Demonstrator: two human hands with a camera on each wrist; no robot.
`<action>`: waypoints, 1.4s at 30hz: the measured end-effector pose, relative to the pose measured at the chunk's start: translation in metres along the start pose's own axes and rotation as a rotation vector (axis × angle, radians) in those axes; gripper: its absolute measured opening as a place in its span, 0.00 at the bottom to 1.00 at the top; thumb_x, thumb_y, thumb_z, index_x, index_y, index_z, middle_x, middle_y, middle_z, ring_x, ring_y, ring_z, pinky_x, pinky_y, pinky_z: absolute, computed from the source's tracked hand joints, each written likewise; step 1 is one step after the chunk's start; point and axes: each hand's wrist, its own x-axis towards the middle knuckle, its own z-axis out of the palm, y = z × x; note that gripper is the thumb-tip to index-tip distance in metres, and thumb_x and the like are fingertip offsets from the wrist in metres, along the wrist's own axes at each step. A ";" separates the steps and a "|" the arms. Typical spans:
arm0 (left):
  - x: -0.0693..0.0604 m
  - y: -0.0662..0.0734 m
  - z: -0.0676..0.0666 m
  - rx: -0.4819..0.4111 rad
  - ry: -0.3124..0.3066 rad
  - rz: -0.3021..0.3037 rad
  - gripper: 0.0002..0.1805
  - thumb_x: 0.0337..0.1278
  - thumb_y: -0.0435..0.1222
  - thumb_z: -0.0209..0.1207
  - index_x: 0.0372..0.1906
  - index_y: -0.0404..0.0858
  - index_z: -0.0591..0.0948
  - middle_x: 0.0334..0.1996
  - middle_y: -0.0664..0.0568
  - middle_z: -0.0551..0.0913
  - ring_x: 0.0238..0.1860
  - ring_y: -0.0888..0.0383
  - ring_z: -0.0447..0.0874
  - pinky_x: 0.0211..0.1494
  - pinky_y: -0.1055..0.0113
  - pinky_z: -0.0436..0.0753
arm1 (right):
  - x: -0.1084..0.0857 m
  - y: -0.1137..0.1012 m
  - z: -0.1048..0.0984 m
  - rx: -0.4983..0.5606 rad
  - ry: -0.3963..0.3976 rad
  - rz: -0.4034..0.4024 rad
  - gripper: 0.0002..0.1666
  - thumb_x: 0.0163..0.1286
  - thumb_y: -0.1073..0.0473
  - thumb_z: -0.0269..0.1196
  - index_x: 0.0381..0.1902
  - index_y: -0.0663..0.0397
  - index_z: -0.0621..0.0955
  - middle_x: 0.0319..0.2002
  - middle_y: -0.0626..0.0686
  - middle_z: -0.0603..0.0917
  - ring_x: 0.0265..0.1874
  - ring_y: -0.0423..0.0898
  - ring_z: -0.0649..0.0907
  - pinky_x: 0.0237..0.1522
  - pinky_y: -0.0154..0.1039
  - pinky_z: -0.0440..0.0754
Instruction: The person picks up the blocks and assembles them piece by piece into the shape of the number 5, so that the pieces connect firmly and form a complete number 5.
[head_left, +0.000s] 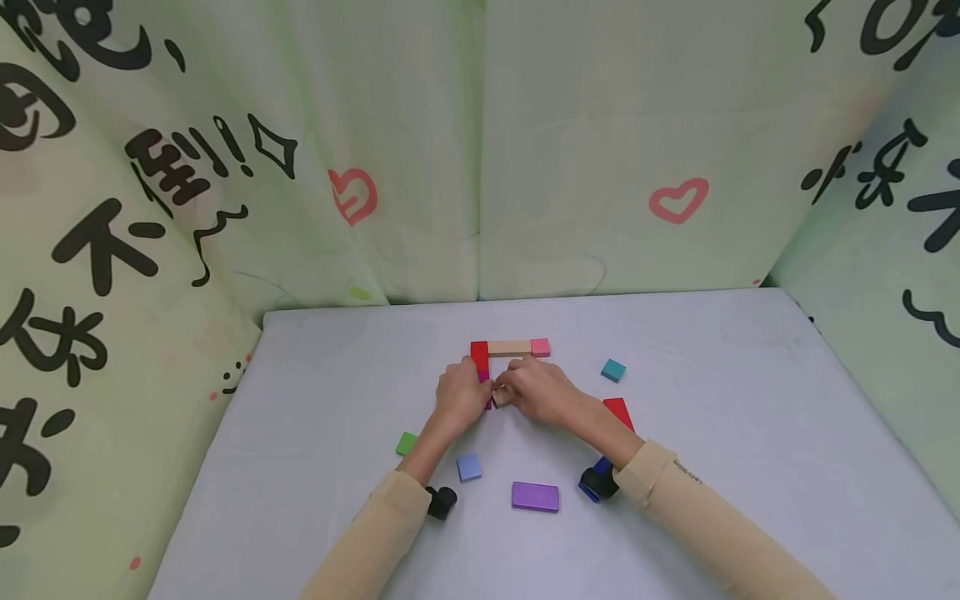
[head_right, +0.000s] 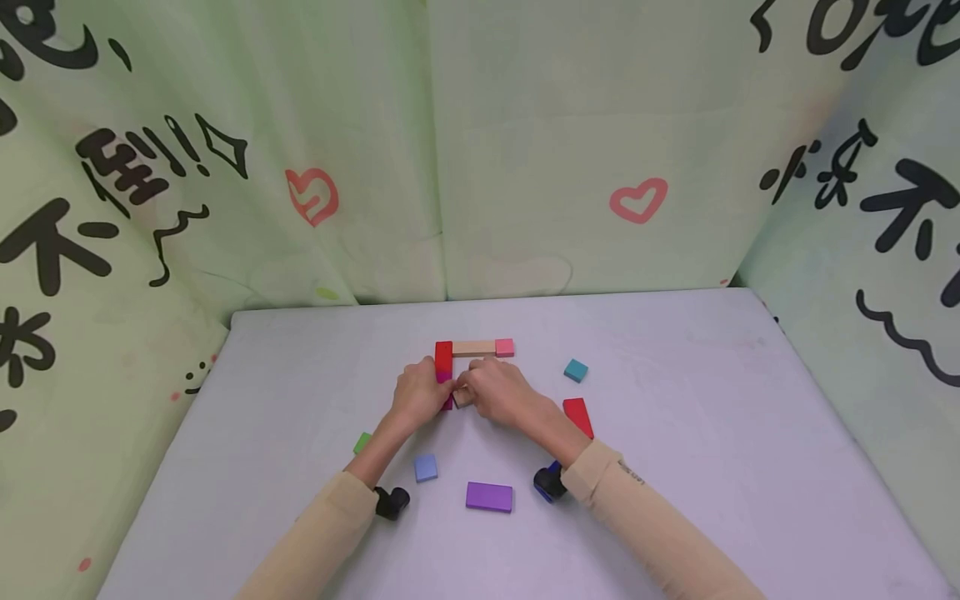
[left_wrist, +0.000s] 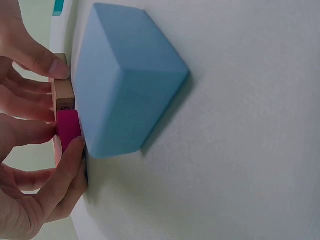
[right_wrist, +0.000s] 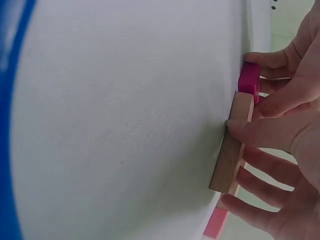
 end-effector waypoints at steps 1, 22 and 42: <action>0.000 0.000 0.000 0.000 0.000 0.001 0.13 0.67 0.35 0.65 0.41 0.29 0.76 0.20 0.47 0.73 0.17 0.57 0.72 0.19 0.72 0.68 | 0.000 0.000 0.000 0.006 -0.007 0.010 0.14 0.64 0.65 0.73 0.48 0.57 0.90 0.39 0.53 0.88 0.39 0.49 0.84 0.38 0.40 0.86; 0.002 -0.001 0.000 0.016 0.008 0.014 0.13 0.66 0.36 0.66 0.39 0.29 0.76 0.20 0.48 0.72 0.19 0.56 0.72 0.20 0.70 0.68 | 0.001 0.000 0.003 0.056 -0.019 0.005 0.11 0.65 0.65 0.72 0.46 0.57 0.89 0.38 0.52 0.87 0.40 0.49 0.85 0.41 0.42 0.87; 0.001 0.000 0.001 0.011 -0.009 -0.002 0.14 0.66 0.36 0.66 0.43 0.28 0.77 0.21 0.46 0.74 0.18 0.56 0.74 0.20 0.71 0.70 | -0.009 0.010 -0.013 -0.026 -0.012 0.060 0.15 0.64 0.67 0.72 0.50 0.58 0.87 0.46 0.56 0.88 0.46 0.53 0.86 0.47 0.49 0.87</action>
